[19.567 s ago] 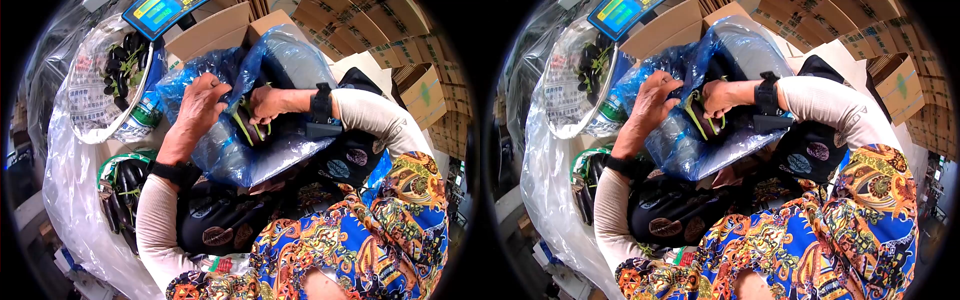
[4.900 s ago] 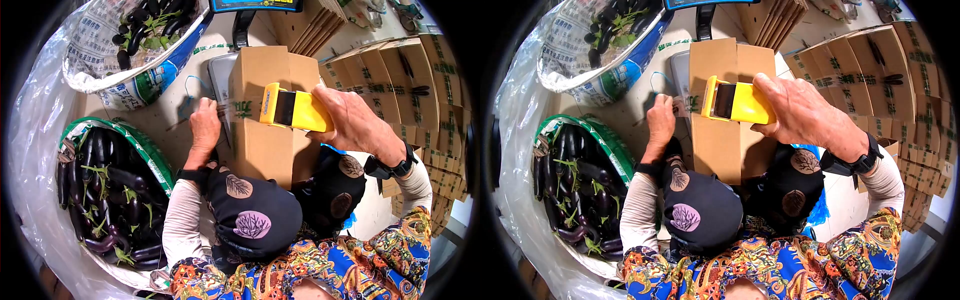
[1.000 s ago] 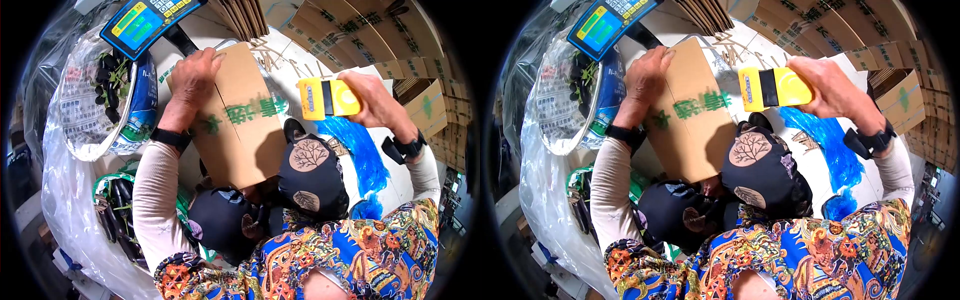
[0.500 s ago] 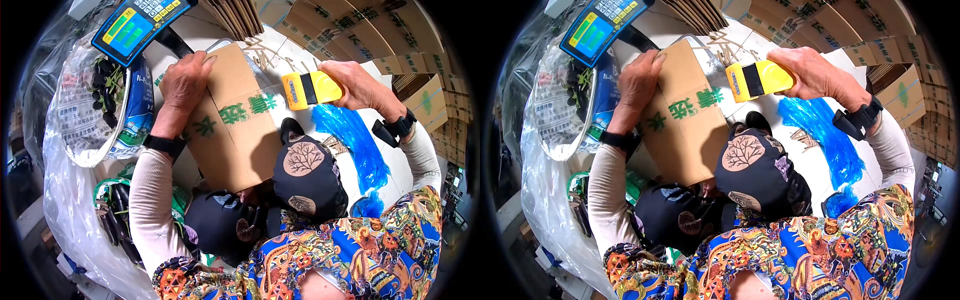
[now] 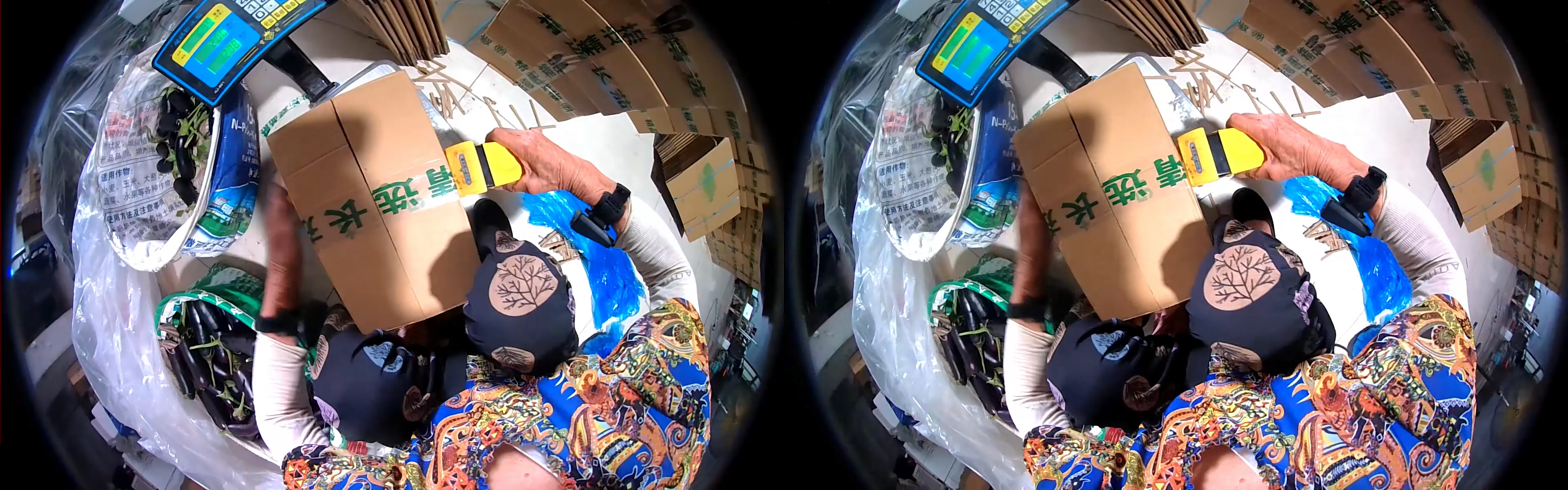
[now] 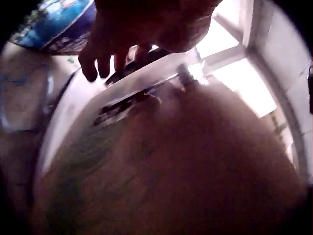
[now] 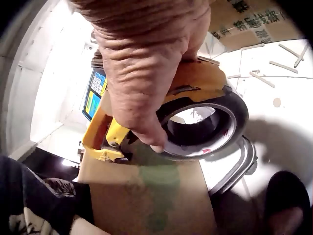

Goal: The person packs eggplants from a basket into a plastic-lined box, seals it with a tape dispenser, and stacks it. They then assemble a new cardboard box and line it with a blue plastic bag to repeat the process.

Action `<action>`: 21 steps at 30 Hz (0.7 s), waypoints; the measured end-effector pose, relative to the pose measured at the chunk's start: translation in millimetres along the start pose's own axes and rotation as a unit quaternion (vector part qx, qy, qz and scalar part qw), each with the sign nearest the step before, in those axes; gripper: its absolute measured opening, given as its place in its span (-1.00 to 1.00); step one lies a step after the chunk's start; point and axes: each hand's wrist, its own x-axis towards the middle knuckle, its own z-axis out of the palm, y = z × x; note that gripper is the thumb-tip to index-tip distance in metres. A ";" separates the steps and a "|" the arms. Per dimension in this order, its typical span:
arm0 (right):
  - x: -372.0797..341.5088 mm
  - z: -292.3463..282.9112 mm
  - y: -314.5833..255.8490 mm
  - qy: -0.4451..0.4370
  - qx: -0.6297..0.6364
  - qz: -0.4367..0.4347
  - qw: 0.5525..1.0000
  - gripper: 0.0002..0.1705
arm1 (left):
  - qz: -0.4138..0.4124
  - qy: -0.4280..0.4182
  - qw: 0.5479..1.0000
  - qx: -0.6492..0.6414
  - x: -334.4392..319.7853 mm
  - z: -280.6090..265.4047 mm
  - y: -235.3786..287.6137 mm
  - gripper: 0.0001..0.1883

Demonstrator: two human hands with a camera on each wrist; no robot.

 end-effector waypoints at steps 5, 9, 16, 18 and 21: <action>4.7 -2.3 -10.0 0.005 -0.009 0.000 1.000 -0.57 | 0.084 -0.144 0.937 0.306 -29.3 -5.9 -33.8 -0.63; -14.2 -14.3 -33.6 0.033 -0.046 0.001 0.998 -0.55 | -0.032 -0.075 0.996 -0.044 -16.0 20.5 -42.9 -0.70; -18.9 -63.7 -105.9 0.004 -0.205 0.081 0.975 -0.41 | -0.077 -0.193 0.978 0.003 27.1 34.5 -72.9 -0.58; -3.1 -56.5 -119.9 0.025 -0.203 0.030 0.978 -0.47 | -0.061 -0.210 0.974 0.063 40.5 15.5 -74.5 -0.55; 28.3 -37.8 -126.4 0.029 -0.227 0.004 0.974 -0.59 | -0.113 -0.162 0.979 -0.055 51.6 -28.3 -82.1 -0.37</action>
